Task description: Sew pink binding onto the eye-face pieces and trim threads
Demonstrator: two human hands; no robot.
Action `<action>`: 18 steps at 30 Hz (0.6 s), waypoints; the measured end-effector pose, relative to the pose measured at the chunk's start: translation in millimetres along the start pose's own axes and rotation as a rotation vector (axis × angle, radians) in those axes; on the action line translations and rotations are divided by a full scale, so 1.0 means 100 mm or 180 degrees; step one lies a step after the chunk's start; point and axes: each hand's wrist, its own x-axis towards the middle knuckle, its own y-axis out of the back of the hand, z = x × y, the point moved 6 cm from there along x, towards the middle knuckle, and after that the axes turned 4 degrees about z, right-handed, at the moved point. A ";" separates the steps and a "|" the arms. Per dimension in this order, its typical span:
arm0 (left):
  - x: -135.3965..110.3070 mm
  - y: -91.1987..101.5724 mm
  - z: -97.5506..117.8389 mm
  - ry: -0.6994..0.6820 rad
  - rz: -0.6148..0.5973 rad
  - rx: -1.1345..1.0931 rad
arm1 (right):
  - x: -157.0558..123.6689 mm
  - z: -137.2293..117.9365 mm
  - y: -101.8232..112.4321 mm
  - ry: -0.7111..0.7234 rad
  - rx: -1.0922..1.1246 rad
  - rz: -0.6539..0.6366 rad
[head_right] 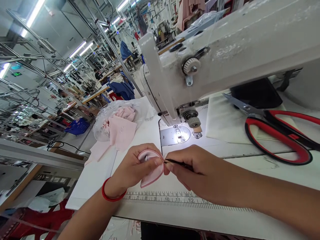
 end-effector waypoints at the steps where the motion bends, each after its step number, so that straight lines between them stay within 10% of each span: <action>1: 0.00 0.01 -0.01 0.0016 0.0040 0.0074 | -0.01 -0.02 0.00 0.0038 -0.0052 0.0006; 18: -0.02 0.07 0.04 -0.0470 0.0065 0.0982 | 0.01 0.02 0.03 0.0137 -0.0512 0.0054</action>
